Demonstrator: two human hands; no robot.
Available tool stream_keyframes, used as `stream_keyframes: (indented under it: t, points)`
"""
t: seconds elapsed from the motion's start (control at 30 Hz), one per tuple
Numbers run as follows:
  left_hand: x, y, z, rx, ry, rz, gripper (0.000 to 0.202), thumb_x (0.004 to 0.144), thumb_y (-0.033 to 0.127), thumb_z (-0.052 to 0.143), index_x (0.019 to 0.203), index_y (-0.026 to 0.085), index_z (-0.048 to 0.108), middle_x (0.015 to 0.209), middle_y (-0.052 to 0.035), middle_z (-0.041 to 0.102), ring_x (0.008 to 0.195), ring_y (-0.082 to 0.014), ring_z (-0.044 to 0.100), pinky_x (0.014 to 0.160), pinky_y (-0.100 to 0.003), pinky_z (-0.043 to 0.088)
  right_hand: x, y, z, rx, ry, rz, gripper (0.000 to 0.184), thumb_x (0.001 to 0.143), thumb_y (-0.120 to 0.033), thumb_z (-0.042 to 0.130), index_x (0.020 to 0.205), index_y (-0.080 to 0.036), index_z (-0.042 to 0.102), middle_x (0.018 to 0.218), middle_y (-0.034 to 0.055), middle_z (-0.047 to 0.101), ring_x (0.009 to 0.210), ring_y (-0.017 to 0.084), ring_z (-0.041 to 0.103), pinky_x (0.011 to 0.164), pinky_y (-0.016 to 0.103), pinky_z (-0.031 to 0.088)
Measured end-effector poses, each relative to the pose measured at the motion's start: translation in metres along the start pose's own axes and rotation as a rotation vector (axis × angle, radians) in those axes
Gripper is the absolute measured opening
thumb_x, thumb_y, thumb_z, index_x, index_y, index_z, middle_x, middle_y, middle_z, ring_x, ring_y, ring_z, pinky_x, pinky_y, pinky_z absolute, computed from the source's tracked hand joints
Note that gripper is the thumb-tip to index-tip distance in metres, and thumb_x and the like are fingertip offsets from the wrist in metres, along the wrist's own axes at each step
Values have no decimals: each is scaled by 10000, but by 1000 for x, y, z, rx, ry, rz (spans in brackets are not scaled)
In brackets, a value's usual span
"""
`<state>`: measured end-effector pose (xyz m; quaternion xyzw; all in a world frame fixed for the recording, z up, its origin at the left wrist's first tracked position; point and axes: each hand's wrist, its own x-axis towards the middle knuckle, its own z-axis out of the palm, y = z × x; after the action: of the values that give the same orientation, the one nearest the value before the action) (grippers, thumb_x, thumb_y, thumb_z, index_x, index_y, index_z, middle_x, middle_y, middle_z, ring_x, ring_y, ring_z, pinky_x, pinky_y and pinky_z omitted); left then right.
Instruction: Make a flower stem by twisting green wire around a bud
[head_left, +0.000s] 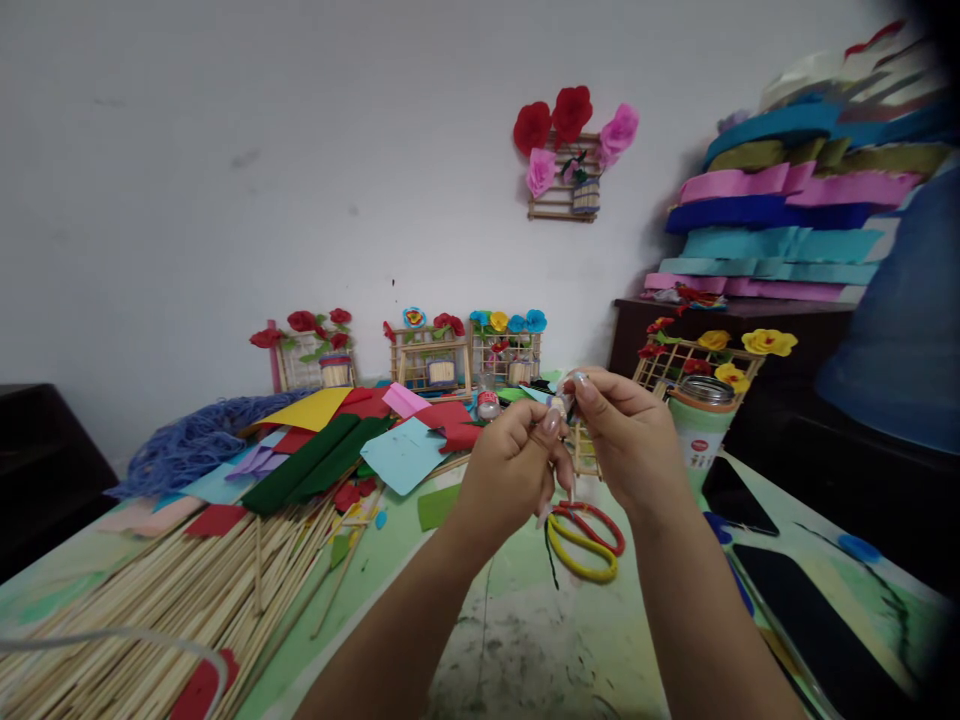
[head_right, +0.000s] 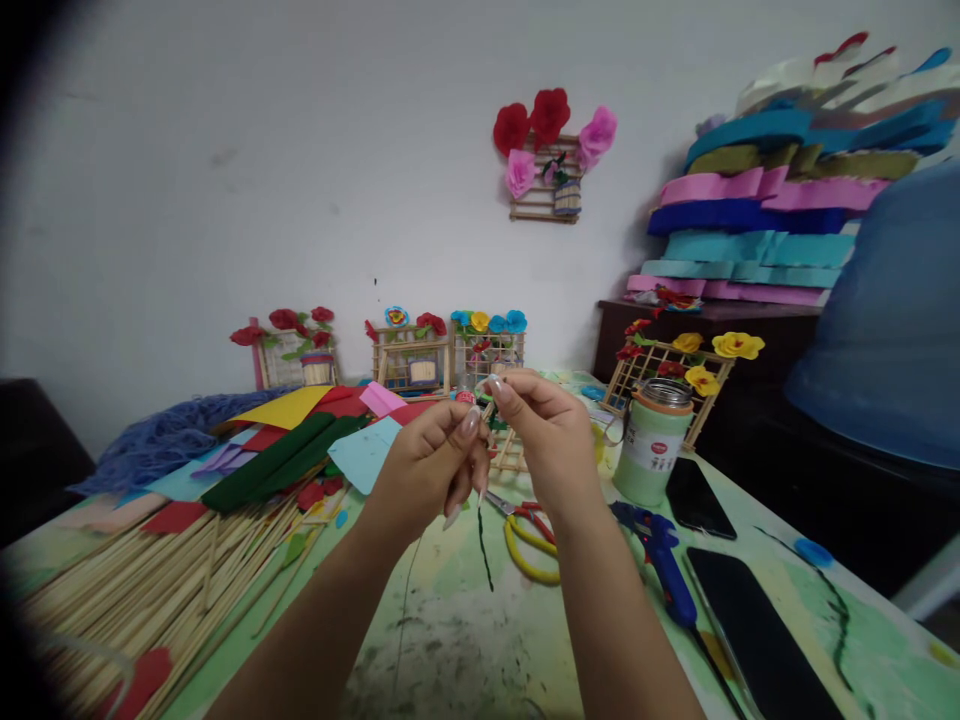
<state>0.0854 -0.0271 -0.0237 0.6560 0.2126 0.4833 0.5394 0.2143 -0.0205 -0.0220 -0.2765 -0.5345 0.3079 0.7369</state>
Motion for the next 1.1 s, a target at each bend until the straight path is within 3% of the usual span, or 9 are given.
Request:
stream_keyframes:
  t: [0.17, 0.3, 0.4, 0.47, 0.67, 0.83, 0.97, 1.03, 1.1]
  points:
    - [3, 1, -4, -55, -61, -36, 276, 874, 458, 493, 851, 186, 456, 497, 49, 577, 284, -53, 427, 298, -130, 254, 1, 0, -2, 15, -3, 35, 106, 697, -335, 760, 716, -239, 720, 782, -2, 676, 745, 132, 594, 763, 300, 481]
    - [3, -5, -5, 157, 107, 112, 254, 807, 389, 629, 927, 194, 519, 622, 38, 599, 439, -70, 536, 418, -160, 397, 1, 0, -2, 11, 64, 43, 111, 689, -323, 766, 714, -226, 719, 751, -1, 675, 707, 127, 585, 747, 299, 482]
    - [1, -11, -7, 462, 248, 276, 171, 851, 346, 576, 853, 178, 607, 725, -6, 613, 563, -80, 570, 533, -188, 447, 2, -1, -1, 33, 87, 29, 89, 700, -311, 759, 726, -233, 723, 751, -1, 680, 713, 125, 588, 762, 298, 483]
    - [0, -12, -8, 559, 266, 318, 188, 878, 337, 532, 839, 177, 622, 732, -17, 617, 591, -89, 575, 565, -199, 455, 2, -1, 0, 26, 83, 20, 88, 704, -312, 754, 731, -235, 723, 760, 3, 683, 720, 130, 588, 758, 304, 485]
    - [-3, -10, -7, 484, 170, 277, 198, 910, 301, 464, 805, 183, 583, 623, 18, 604, 564, -86, 586, 584, -193, 476, 3, 0, -2, 0, 14, -72, 77, 722, -309, 744, 732, -235, 724, 770, -7, 646, 701, 112, 545, 705, 266, 457]
    - [-4, -2, -6, 301, 98, 144, 203, 903, 297, 456, 765, 172, 537, 570, 35, 582, 466, -70, 577, 469, -156, 447, 4, 1, -7, -7, -88, -127, 59, 766, -285, 711, 740, -233, 715, 817, -6, 611, 732, 104, 522, 686, 247, 422]
    - [-3, 5, -8, 124, -101, -40, 242, 910, 338, 421, 748, 172, 491, 539, 26, 591, 412, -80, 566, 406, -154, 421, 4, -2, -9, -27, -153, -206, 61, 776, -254, 697, 721, -227, 696, 807, -2, 595, 792, 126, 536, 735, 272, 420]
    - [-2, 6, -10, 88, -197, -102, 270, 911, 377, 411, 756, 172, 493, 533, 18, 593, 412, -93, 571, 401, -167, 426, 3, -4, -8, -55, -134, -229, 77, 774, -245, 694, 703, -216, 682, 795, -2, 594, 780, 125, 537, 720, 269, 419]
    - [-1, 2, -12, 144, -160, -75, 216, 880, 383, 492, 839, 175, 532, 578, 20, 609, 464, -101, 595, 447, -183, 454, 2, -7, -7, -100, -59, -223, 97, 766, -253, 696, 688, -203, 668, 774, -3, 595, 730, 117, 528, 678, 261, 416]
